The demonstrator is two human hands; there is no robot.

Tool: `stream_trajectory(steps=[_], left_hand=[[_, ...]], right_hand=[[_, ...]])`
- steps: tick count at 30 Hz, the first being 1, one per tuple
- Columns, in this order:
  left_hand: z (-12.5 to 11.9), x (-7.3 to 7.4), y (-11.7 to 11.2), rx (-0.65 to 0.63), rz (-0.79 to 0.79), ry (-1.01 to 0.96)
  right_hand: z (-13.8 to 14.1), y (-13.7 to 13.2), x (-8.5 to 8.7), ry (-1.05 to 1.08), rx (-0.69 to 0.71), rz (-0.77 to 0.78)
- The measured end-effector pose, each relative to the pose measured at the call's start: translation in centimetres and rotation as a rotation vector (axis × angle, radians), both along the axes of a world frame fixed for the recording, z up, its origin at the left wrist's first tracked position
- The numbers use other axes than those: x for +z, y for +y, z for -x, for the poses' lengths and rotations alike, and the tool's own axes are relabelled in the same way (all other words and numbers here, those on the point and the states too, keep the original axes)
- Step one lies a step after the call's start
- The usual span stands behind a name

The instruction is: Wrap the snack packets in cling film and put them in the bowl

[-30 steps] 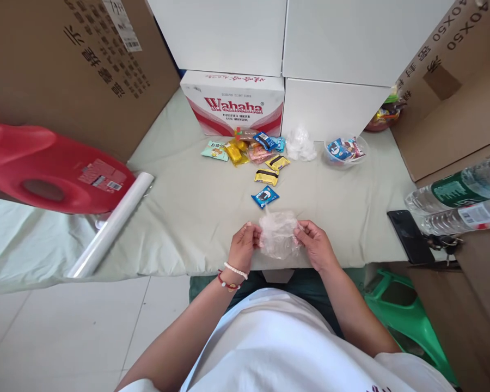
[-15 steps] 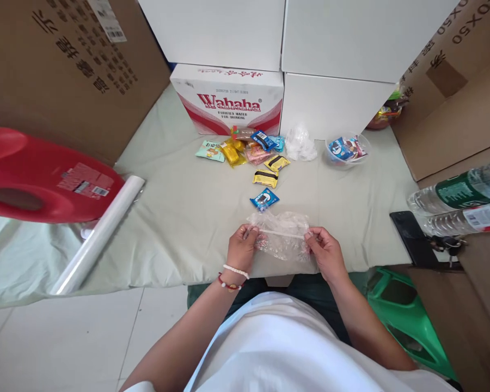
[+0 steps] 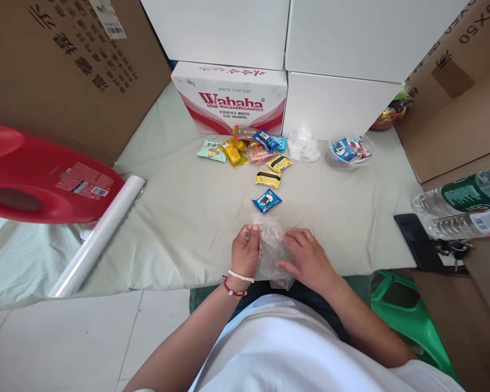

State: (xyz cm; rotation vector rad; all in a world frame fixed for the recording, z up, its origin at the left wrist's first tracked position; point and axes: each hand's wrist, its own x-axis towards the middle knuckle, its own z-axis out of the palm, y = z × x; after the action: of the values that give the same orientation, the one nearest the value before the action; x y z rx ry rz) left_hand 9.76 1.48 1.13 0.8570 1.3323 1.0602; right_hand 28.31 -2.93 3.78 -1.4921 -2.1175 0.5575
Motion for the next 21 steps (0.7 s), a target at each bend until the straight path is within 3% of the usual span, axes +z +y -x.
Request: stream_trajectory(steps=[3, 7, 9, 12, 15, 17, 21], left_hand=[[1.0, 0.1, 0.5, -0.002, 0.007, -0.007], [2.4, 0.1, 0.9, -0.037, 0.108, -0.135], [2.9, 0.2, 1.1, -0.067, 0.145, -0.162], [3.7, 0.0, 1.7, -0.113, 0.189, -0.120], [4.8, -0.5, 2.9, -0.087, 0.149, 0.070], [5.6, -0.8, 3.5, -0.038, 0.058, 0.324], [6.4, -1.2, 3.0, 0.205, -0.349, 0.874]], right_hand=[[0.8, 0.3, -1.1, 0.160, -0.067, 0.088], [-0.1, 0.2, -1.6, 0.621, -0.192, 0.412], [-0.8, 0.1, -1.5, 0.797, -0.295, 0.534], [-1.7, -0.2, -1.4, 0.955, -0.485, 0.591], [-2.7, -0.4, -1.9, 0.986, -0.628, 0.573], [-3.2, -0.6, -2.5, 0.930, -0.679, 0.541], [-3.5, -0.8, -3.7, 0.734, -0.663, 0.496]])
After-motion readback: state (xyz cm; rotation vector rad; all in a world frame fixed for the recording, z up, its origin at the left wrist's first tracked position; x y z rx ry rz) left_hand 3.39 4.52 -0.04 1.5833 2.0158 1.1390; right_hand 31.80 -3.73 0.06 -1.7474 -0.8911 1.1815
